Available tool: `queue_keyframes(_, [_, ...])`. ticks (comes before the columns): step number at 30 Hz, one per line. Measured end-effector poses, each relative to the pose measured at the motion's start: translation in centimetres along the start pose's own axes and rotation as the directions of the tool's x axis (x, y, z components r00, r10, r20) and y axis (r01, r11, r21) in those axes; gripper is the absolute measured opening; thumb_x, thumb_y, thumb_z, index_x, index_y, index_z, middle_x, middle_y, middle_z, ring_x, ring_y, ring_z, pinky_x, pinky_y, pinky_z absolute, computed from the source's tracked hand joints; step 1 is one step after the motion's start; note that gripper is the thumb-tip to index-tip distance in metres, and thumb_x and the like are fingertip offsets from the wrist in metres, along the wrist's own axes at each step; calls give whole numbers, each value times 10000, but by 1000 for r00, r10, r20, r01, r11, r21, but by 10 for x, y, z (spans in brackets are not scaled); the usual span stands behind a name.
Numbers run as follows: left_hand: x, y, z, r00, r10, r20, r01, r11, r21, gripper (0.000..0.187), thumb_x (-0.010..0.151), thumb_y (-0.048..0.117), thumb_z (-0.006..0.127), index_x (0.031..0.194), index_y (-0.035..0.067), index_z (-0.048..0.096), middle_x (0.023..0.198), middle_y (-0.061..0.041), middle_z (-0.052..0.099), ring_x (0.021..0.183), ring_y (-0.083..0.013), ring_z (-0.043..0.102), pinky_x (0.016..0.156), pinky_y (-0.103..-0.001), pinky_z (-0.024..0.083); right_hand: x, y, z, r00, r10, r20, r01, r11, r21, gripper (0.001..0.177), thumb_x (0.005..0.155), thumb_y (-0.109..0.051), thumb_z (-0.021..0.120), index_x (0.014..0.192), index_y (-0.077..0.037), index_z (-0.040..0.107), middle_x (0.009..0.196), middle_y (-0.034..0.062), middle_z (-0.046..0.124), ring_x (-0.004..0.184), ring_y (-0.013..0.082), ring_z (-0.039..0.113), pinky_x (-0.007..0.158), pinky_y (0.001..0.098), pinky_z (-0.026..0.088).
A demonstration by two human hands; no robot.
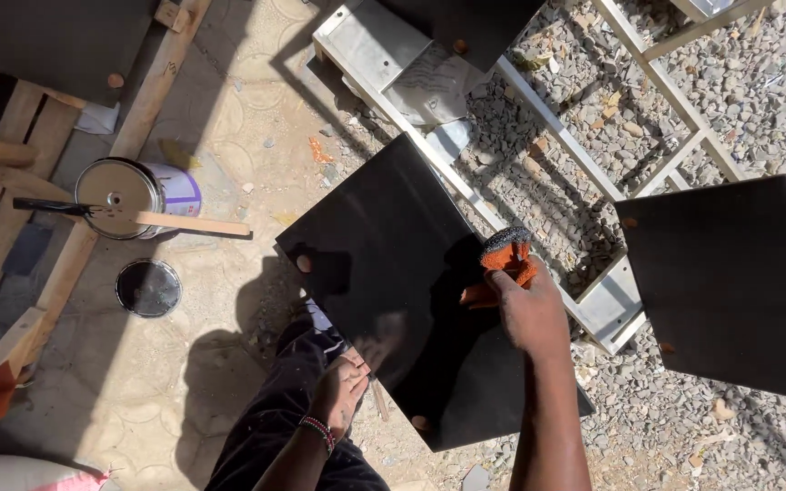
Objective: The person paints the edges of a rectangular wooden board black using a sponge. They repeatedly dip the sponge into a paint can and apply the paint to the sides of the board, which is resting on a wooden pallet.
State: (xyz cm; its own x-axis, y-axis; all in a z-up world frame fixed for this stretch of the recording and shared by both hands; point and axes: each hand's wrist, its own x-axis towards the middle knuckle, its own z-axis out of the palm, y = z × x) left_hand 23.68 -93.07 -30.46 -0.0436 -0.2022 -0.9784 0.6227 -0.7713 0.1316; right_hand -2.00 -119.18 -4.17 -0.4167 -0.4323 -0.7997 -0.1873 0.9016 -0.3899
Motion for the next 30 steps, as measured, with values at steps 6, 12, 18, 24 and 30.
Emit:
queue_keyframes(6, [165, -1, 20, 998, -58, 22, 58, 998, 11, 108, 1066, -25, 614, 984, 14, 672, 1925, -312, 425, 1783, -466, 466, 1478, -569, 382, 326, 70, -18, 625, -625, 468, 628, 47, -777, 448, 1047, -142, 736, 1484, -110, 828, 1358, 187, 786, 1285, 448, 736, 896, 572, 696])
queue_keyframes(12, [125, 120, 144, 967, -111, -231, 146, 979, 143, 510, 1010, 174, 741, 1363, -187, 820, 1361, -325, 893, 1365, -326, 800, 1296, -420, 560, 397, -54, 18, 963, -178, 203, 227, 941, -250, 247, 1231, -220, 750, 1046, -85, 841, 835, 53, 797, 573, 96, 432, 471, 315, 255])
queue_keyframes(18, [236, 72, 153, 996, -26, -82, 14, 991, -137, 334, 842, -52, 754, 1143, 87, 799, 1161, -12, 720, 1073, -226, 612, 1169, -462, 529, 472, -59, 36, 984, -126, 127, 119, 991, 64, 237, 1128, -176, 746, 1146, 51, 814, 1091, 234, 848, 903, 326, 831, 879, 414, 715])
queue_keyframes(24, [298, 40, 172, 990, 25, 139, -13, 996, -88, 762, 933, 14, 635, 1694, 49, 672, 1653, -157, 676, 1566, -346, 644, 1394, -560, 341, 661, -5, -1, 780, -377, 499, 579, 133, -804, 727, 1026, -115, 836, 1740, -159, 707, 1399, 252, 879, 1302, 560, 812, 1178, 595, 631])
queue_keyframes(30, [299, 55, 227, 998, 19, -60, -41, 914, -404, 458, 957, -27, 665, 1398, -96, 768, 1587, -215, 705, 1503, -359, 686, 1379, -524, 463, 578, -70, 2, 478, -522, 707, 826, 540, -161, 795, 840, -49, 926, 1562, 155, 663, 1433, 380, 783, 1403, 616, 677, 1321, 707, 510])
